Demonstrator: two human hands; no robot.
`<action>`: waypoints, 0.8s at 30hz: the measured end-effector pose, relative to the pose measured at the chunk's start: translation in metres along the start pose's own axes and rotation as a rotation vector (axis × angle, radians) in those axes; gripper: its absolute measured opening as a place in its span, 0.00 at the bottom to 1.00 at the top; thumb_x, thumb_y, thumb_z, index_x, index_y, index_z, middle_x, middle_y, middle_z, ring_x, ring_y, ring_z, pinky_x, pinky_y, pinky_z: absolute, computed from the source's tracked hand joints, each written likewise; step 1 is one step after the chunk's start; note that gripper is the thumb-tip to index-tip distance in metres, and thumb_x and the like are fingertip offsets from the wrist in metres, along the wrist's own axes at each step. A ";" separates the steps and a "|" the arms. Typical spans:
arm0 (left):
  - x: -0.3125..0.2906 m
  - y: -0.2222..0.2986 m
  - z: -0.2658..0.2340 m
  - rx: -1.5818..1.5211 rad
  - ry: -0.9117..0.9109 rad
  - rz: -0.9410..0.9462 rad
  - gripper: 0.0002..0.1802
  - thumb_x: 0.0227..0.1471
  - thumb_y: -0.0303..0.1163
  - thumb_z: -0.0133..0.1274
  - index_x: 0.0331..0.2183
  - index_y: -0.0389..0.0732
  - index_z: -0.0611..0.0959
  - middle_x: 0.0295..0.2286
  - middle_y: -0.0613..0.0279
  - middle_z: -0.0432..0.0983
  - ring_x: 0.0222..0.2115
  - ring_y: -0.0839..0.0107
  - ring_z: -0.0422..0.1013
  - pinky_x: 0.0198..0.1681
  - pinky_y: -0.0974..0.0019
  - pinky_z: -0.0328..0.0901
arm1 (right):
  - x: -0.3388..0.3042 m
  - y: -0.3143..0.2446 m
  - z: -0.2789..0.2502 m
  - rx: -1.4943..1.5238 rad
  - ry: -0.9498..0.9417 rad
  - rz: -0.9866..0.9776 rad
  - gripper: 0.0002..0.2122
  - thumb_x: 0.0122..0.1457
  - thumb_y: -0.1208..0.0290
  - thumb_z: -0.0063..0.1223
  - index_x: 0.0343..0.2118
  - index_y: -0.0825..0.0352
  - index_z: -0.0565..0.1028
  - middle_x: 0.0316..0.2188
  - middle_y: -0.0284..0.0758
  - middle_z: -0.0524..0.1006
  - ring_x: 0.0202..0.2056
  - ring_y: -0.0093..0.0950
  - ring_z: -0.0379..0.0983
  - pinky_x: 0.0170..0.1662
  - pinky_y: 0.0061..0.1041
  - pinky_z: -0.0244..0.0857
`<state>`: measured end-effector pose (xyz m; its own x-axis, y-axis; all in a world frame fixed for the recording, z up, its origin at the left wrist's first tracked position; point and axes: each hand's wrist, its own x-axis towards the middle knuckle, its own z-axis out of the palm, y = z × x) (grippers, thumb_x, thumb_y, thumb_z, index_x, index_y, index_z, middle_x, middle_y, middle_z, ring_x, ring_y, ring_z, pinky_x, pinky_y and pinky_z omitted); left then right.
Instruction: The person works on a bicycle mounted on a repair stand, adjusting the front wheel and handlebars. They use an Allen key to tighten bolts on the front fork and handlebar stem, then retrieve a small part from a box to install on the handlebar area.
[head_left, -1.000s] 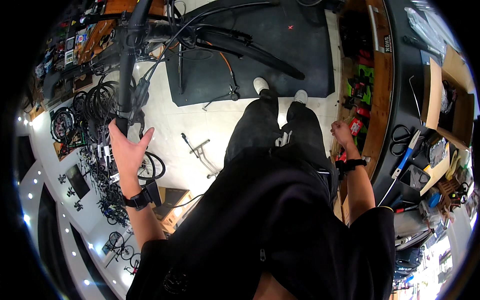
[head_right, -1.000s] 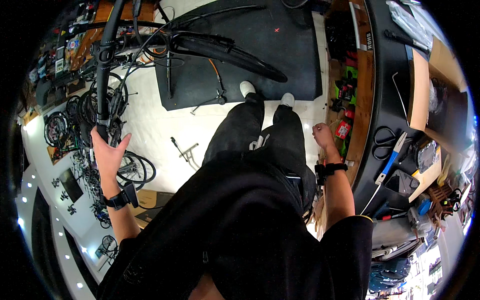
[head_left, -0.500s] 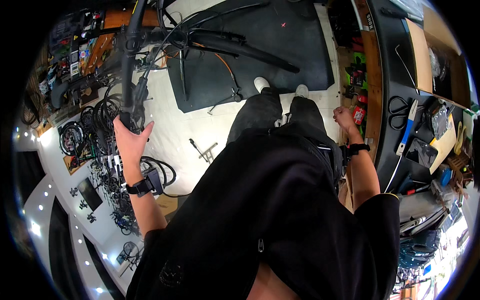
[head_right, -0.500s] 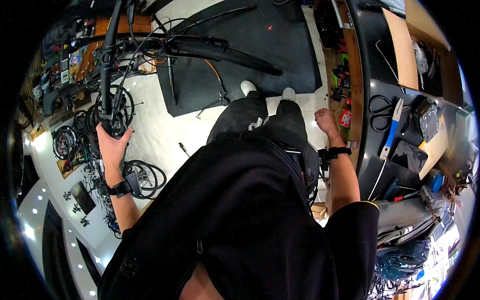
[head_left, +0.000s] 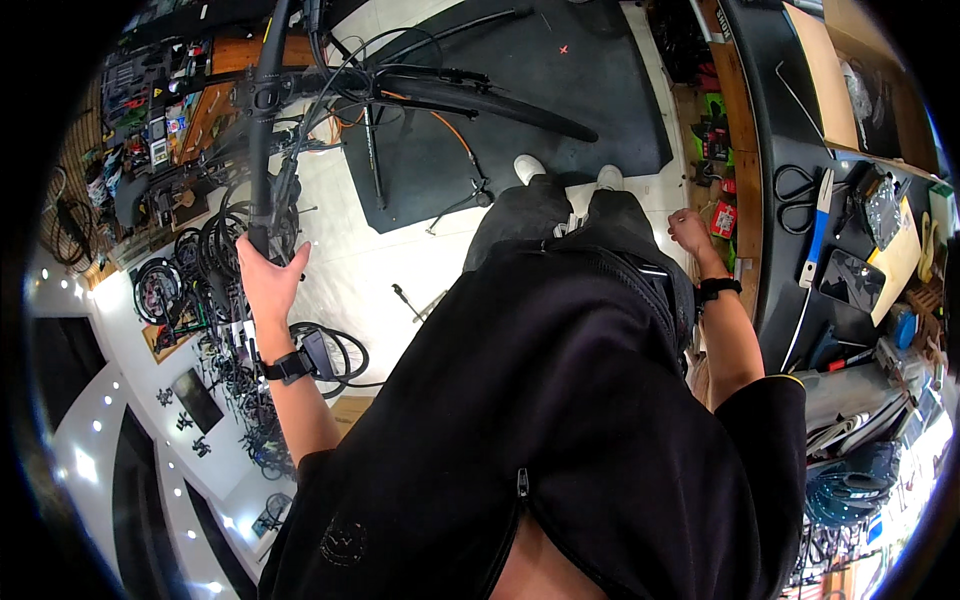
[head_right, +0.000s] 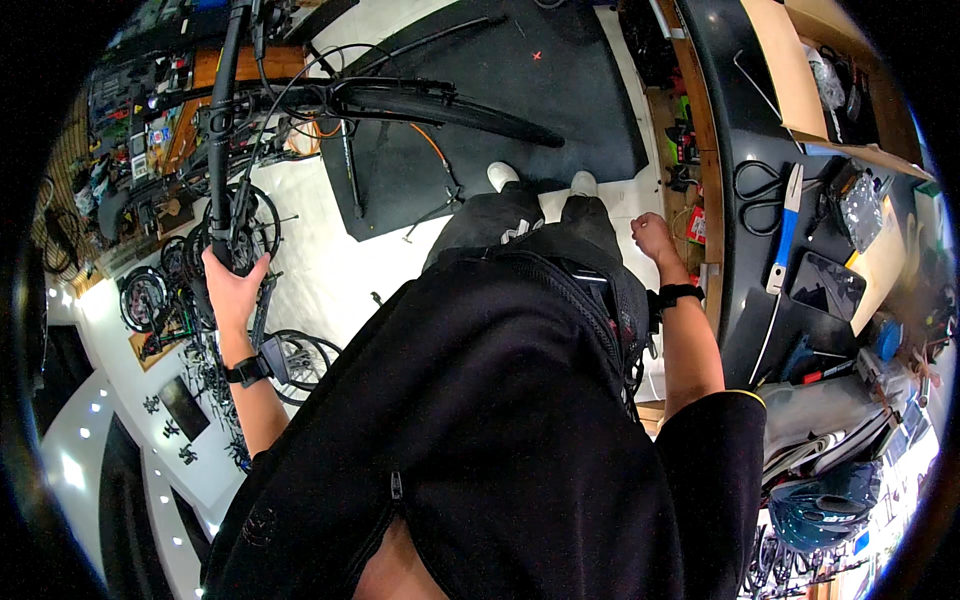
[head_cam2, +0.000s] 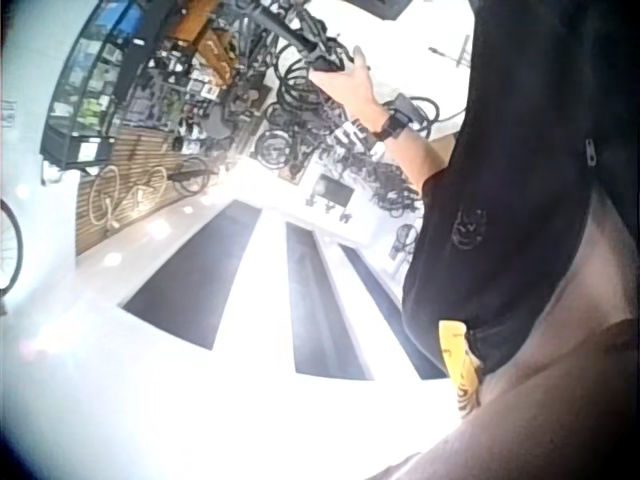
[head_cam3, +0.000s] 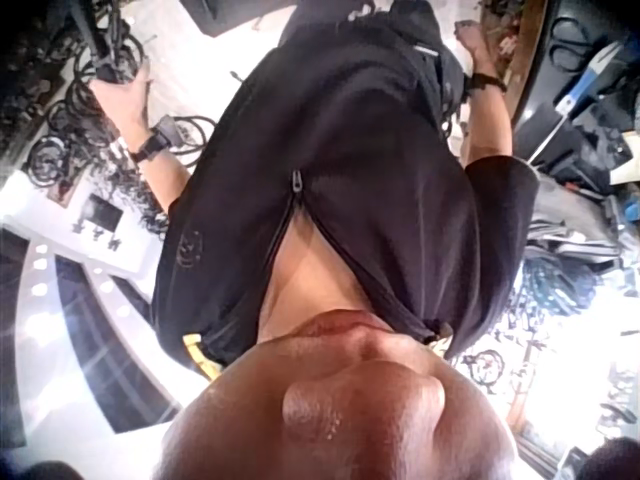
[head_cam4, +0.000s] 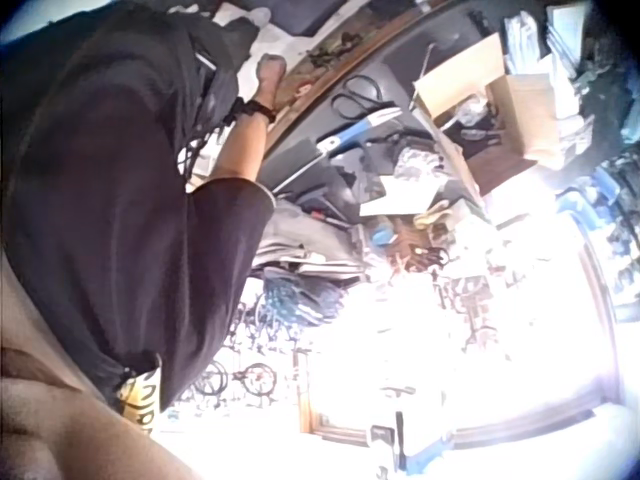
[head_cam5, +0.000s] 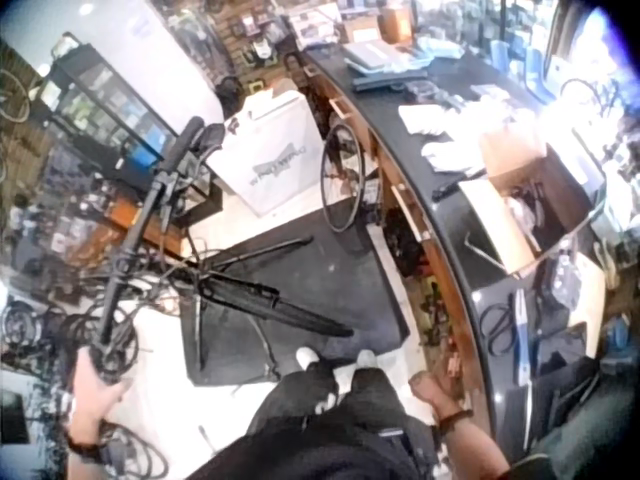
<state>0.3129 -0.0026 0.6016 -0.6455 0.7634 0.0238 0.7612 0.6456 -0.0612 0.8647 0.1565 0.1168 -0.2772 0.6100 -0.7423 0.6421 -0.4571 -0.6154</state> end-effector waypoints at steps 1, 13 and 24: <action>0.001 0.000 0.000 -0.002 -0.002 0.004 0.48 0.36 0.45 0.73 0.52 0.30 0.67 0.45 0.43 0.72 0.47 0.47 0.70 0.50 0.54 0.65 | 0.000 0.003 0.000 -0.002 -0.005 -0.004 0.12 0.59 0.67 0.54 0.35 0.74 0.78 0.23 0.39 0.80 0.22 0.28 0.76 0.26 0.28 0.70; 0.002 0.003 -0.002 -0.008 0.006 0.006 0.48 0.36 0.43 0.72 0.53 0.31 0.67 0.45 0.41 0.72 0.47 0.46 0.70 0.51 0.53 0.65 | 0.005 0.009 0.000 0.038 0.010 0.006 0.12 0.60 0.66 0.55 0.36 0.73 0.78 0.23 0.38 0.80 0.22 0.26 0.75 0.25 0.28 0.69; 0.002 -0.003 0.000 -0.053 0.002 0.004 0.45 0.37 0.40 0.72 0.52 0.30 0.68 0.45 0.40 0.72 0.47 0.46 0.70 0.52 0.53 0.64 | 0.000 0.023 0.014 0.009 0.038 -0.003 0.14 0.58 0.64 0.51 0.32 0.73 0.79 0.25 0.43 0.81 0.28 0.34 0.79 0.36 0.33 0.72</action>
<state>0.3089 -0.0032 0.6019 -0.6427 0.7657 0.0259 0.7658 0.6431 -0.0088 0.8696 0.1363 0.0989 -0.2513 0.6354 -0.7302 0.6347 -0.4614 -0.6199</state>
